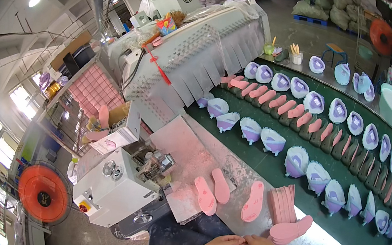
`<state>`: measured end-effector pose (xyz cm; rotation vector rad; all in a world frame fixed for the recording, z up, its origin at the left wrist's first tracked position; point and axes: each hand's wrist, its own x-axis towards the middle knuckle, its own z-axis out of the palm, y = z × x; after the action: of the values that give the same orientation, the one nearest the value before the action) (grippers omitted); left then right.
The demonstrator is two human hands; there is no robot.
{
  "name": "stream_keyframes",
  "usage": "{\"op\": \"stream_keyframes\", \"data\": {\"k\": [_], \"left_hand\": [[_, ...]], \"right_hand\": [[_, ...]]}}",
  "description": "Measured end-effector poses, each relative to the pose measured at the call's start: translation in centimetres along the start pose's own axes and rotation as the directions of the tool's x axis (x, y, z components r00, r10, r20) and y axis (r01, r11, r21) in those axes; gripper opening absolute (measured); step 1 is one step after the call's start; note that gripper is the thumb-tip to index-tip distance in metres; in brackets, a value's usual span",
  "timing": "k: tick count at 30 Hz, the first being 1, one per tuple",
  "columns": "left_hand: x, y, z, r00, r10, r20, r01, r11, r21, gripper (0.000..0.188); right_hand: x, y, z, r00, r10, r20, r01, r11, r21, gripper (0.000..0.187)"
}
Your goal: Operating and adjusting settings on a shoe manufacturing machine.
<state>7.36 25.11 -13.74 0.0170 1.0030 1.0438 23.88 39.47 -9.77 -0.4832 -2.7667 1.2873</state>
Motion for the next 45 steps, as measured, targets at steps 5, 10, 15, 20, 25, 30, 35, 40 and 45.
{"op": "stream_keyframes", "data": {"k": [5,10,15,20,25,30,35,40,45], "left_hand": [[-0.4,0.4,0.6,1.000,0.014,0.002,-0.014,0.998,0.058,0.024],[-0.8,0.9,1.5,0.999,0.005,-0.041,-0.004,0.999,0.047,0.027],[-0.9,0.7,1.2,0.995,0.089,-0.054,-0.086,0.995,0.052,0.032],[-1.0,1.2,1.8,0.992,0.051,-0.111,-0.050,0.999,0.017,0.031],[-1.0,1.3,1.5,0.998,0.053,-0.045,-0.053,0.999,-0.012,0.032],[-0.9,1.4,1.5,0.996,0.061,-0.062,-0.065,0.995,-0.070,0.033],[-0.8,0.9,0.9,0.985,0.127,-0.114,-0.130,0.991,-0.025,0.030],[-0.9,1.0,1.0,0.985,0.122,-0.120,-0.130,0.990,-0.058,0.026],[-0.7,0.8,0.7,0.981,0.162,-0.103,-0.169,0.983,-0.067,0.025]], "right_hand": [[0.3,-0.7,-0.8,0.999,-0.025,-0.039,0.027,0.999,0.034,0.026],[0.5,-0.6,-0.8,0.989,-0.043,-0.145,0.051,0.997,0.051,0.024],[0.7,-1.5,-1.5,0.977,-0.057,-0.205,0.077,0.993,0.094,0.022],[0.8,-1.5,-1.6,0.978,-0.050,-0.204,0.075,0.990,0.116,0.022],[0.8,-1.9,-1.9,0.985,-0.052,-0.162,0.074,0.988,0.138,0.025],[0.7,-2.5,-2.2,0.992,-0.065,-0.112,0.081,0.986,0.146,0.028],[0.7,-2.3,-1.8,0.987,-0.094,-0.134,0.108,0.988,0.108,0.032],[0.6,-1.7,-1.3,0.993,-0.073,-0.096,0.088,0.984,0.158,0.033],[0.6,-2.0,-1.5,0.992,-0.063,-0.105,0.080,0.982,0.174,0.034]]}}
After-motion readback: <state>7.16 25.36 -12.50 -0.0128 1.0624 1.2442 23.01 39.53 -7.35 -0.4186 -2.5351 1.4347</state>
